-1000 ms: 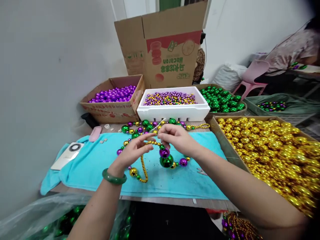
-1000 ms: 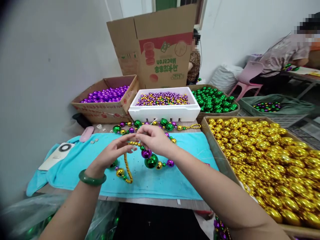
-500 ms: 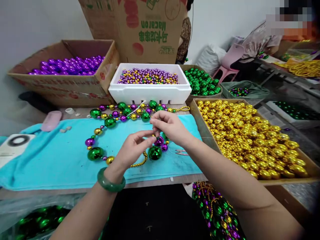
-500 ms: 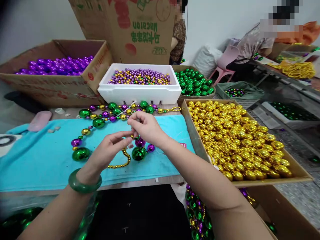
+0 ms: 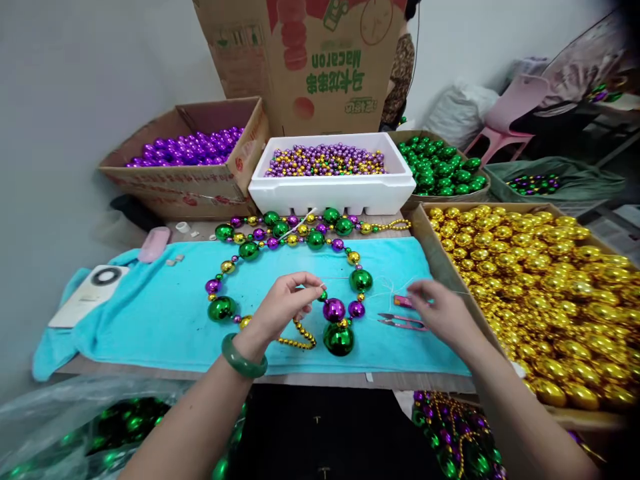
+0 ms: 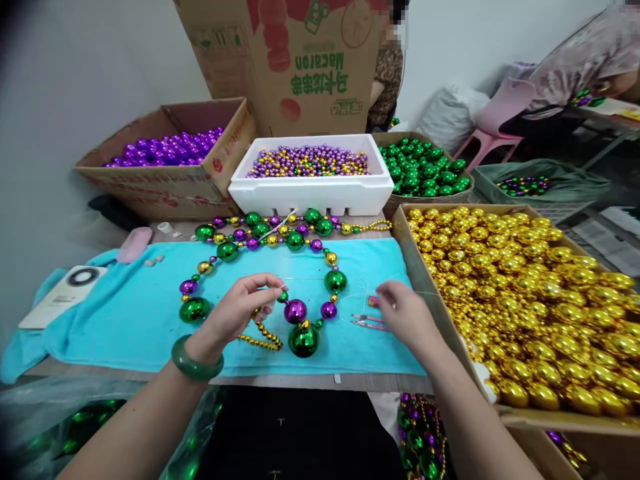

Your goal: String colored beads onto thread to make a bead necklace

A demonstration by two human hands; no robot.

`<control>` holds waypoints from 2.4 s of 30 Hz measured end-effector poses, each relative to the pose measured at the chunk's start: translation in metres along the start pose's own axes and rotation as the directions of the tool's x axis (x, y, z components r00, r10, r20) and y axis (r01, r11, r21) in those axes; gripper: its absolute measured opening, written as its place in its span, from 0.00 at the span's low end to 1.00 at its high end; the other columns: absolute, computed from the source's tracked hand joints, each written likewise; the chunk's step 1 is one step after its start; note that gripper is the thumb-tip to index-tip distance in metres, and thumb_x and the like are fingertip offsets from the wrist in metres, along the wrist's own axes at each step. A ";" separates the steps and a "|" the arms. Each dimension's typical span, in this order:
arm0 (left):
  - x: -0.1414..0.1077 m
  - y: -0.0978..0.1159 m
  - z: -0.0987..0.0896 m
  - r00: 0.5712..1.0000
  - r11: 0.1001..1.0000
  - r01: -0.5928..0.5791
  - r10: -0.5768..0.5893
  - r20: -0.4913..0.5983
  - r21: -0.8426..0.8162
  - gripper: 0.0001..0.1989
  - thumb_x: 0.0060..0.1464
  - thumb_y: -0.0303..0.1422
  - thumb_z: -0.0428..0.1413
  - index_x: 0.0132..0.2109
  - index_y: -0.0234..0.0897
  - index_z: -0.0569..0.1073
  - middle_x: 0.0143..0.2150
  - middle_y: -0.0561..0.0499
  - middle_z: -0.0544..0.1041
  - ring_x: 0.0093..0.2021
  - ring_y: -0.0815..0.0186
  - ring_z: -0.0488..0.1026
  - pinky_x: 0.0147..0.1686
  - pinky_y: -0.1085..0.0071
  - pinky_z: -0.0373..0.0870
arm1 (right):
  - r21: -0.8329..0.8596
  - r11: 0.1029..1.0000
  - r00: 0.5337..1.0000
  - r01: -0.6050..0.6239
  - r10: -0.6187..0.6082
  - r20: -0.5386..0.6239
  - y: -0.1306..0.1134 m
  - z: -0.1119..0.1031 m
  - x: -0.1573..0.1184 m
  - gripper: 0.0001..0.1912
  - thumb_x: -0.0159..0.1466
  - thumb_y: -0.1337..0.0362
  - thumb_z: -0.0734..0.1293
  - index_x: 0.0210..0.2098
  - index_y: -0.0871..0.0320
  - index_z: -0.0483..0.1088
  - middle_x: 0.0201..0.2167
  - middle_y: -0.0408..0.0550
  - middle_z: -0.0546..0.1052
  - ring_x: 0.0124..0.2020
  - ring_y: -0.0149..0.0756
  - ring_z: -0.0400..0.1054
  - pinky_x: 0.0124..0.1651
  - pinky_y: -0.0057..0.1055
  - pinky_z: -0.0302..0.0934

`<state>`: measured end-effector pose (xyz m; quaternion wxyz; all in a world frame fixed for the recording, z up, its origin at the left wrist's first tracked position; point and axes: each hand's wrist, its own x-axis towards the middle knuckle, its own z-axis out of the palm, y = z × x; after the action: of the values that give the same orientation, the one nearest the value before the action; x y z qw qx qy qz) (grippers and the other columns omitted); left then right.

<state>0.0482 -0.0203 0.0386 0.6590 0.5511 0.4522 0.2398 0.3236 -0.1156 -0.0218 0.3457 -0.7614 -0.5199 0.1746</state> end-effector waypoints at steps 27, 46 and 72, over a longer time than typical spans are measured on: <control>0.013 -0.015 0.001 0.997 1.000 -0.009 0.010 0.077 -0.013 0.10 0.46 0.39 0.60 0.31 0.37 0.74 0.25 0.53 0.71 0.20 0.76 0.61 0.18 0.77 0.53 | 0.573 0.787 0.864 -0.229 -0.107 0.493 -0.060 0.040 -0.013 0.16 0.57 0.53 0.67 0.38 0.56 0.78 0.26 0.48 0.74 0.27 0.34 0.63 0.28 0.31 0.58; 0.021 -0.023 0.004 0.992 0.989 0.081 -0.067 0.110 -0.125 0.11 0.49 0.39 0.58 0.33 0.35 0.72 0.24 0.56 0.68 0.17 0.79 0.59 0.16 0.79 0.48 | 0.654 0.689 0.807 -0.311 -0.172 0.565 -0.071 0.069 0.002 0.18 0.53 0.51 0.71 0.36 0.58 0.80 0.15 0.39 0.63 0.19 0.26 0.49 0.21 0.26 0.46; 0.023 -0.021 0.011 0.993 0.999 -0.022 0.025 0.119 -0.026 0.08 0.50 0.36 0.57 0.32 0.35 0.72 0.26 0.56 0.71 0.21 0.77 0.60 0.20 0.78 0.57 | 0.724 0.503 0.810 -0.471 -0.078 0.581 -0.054 0.087 -0.010 0.20 0.51 0.50 0.72 0.35 0.60 0.80 0.13 0.38 0.60 0.18 0.25 0.46 0.22 0.26 0.38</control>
<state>0.0649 -0.0134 0.0108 0.6886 0.5618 0.4023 0.2198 0.2286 -0.0832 -0.0450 0.4830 -0.4695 -0.3481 0.6519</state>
